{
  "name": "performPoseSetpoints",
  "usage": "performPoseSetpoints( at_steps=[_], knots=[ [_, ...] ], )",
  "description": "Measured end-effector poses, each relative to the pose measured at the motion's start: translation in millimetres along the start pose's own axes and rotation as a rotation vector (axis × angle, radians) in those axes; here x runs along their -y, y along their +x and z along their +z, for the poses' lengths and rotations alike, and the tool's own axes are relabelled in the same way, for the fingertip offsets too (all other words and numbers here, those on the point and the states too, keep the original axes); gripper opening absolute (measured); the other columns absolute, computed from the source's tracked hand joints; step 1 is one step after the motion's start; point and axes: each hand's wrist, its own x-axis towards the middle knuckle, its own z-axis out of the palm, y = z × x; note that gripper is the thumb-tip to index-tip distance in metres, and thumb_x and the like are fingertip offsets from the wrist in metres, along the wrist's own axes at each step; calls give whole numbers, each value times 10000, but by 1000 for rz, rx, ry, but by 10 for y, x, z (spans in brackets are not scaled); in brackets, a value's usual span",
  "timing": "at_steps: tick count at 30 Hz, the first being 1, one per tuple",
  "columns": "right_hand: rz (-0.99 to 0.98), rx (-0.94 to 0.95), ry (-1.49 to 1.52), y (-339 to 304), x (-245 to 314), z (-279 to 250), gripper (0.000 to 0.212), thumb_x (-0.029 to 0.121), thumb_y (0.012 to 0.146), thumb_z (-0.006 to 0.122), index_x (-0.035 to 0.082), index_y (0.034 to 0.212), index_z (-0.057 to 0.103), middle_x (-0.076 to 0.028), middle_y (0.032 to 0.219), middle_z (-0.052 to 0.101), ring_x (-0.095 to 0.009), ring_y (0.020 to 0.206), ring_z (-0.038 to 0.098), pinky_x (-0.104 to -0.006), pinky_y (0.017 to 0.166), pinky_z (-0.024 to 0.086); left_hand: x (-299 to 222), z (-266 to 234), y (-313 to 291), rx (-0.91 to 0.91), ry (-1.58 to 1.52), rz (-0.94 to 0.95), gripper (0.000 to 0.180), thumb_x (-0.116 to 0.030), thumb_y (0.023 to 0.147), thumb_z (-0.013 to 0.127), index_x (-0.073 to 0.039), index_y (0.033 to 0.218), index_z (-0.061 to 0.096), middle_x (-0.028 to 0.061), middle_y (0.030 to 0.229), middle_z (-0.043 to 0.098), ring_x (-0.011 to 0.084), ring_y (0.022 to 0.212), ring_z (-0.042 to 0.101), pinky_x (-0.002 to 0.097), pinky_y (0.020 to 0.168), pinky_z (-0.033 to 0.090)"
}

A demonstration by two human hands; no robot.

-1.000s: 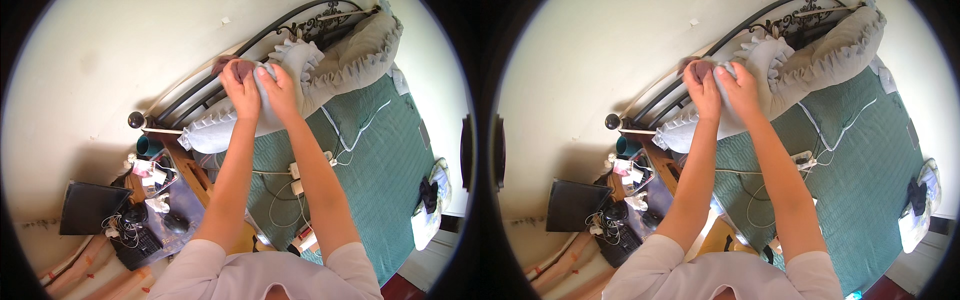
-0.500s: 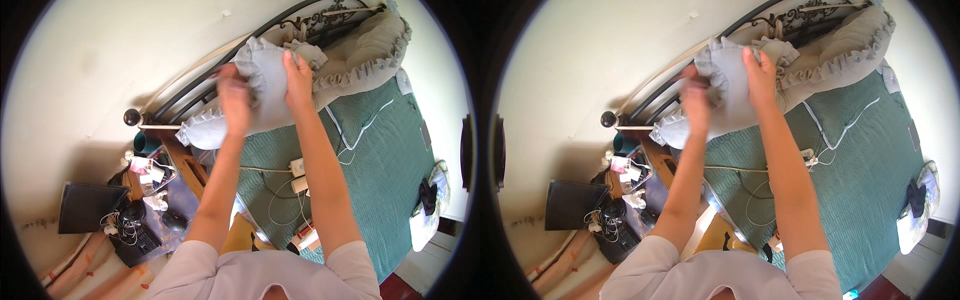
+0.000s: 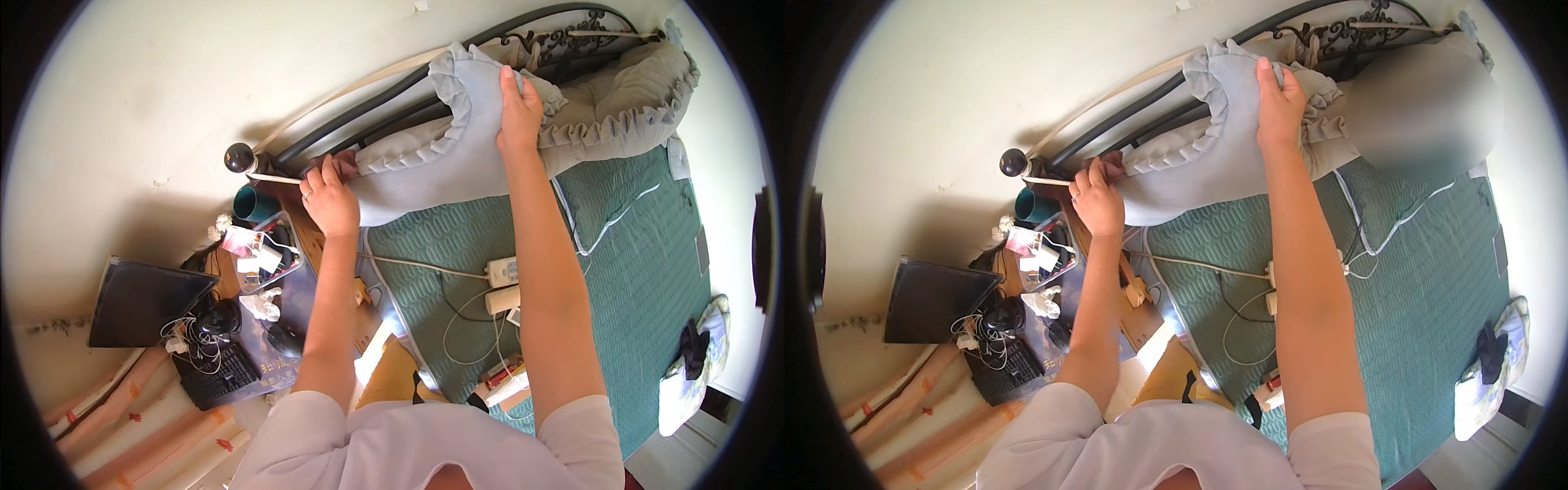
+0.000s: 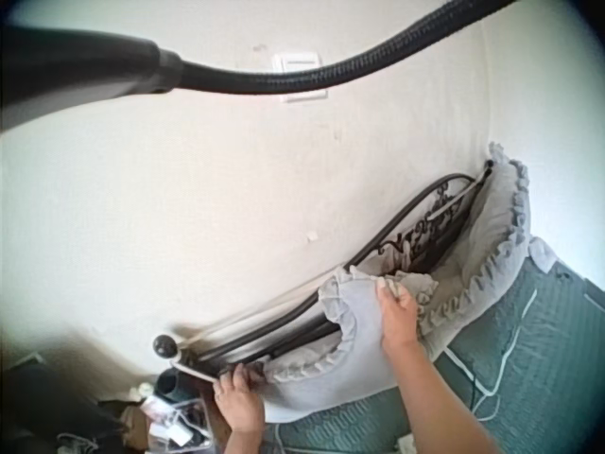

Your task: The person wipes a large grey decorative pillow using a small white cloth, then cleans the edges of a brown cloth bag and its surrounding surface near the wall.

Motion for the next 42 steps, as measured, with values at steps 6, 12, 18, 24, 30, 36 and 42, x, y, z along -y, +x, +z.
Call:
performPoseSetpoints(
  at_steps=[6,12,18,24,30,36,42],
  knots=[
    [37,123,-74,14,21,-74,402,304,865,698,-28,1071,606,-10,888,631,-77,816,534,-243,740,440,-855,163,-268,119,-290,576,477,-74,784,534,-49,1260,528,178,1312,521,347,1127,530,446,902,427],
    [-44,214,-283,-187,199,-17,503,293,801,752,-47,1130,582,-94,1094,617,-163,991,557,-304,870,450,-508,21,-103,125,-422,-43,438,-67,801,564,-25,1237,545,201,1171,566,387,1024,549,453,874,436],
    [-640,-50,-648,-1878,629,-471,455,174,749,736,71,1165,582,-125,1196,509,-295,1141,481,-390,958,393,-1351,-898,-934,-51,-1104,-67,553,-39,805,579,39,1327,415,215,1104,442,343,993,481,387,896,371],
    [452,-109,736,-2793,385,-1374,568,380,905,612,106,1363,415,-96,1298,472,-248,1213,466,-384,1001,402,-1727,-1007,-1584,596,-791,611,570,-43,789,618,-67,1334,449,195,1087,470,370,1018,480,416,881,411],
    [396,-276,736,-2810,501,-2045,468,327,931,590,107,1321,452,-68,1200,562,-195,1018,573,-354,865,499,-2342,-1166,-1073,477,-722,1105,293,-262,720,742,-100,957,682,181,1140,567,372,1071,521,427,902,418],
    [383,-508,659,-3067,643,-2609,376,249,907,623,67,1220,521,-60,1031,629,-181,844,604,-330,747,527,-2692,-262,95,97,159,1215,819,-460,715,732,-27,1336,420,235,1424,362,375,1221,443,501,1056,300],
    [571,-707,422,-4029,526,-2978,403,262,871,664,66,1201,543,-73,986,645,-192,795,613,-327,690,532,-2418,-148,1559,233,316,782,742,-513,759,685,-226,1386,411,183,1165,570,334,1086,564,499,1015,334]
  ],
)
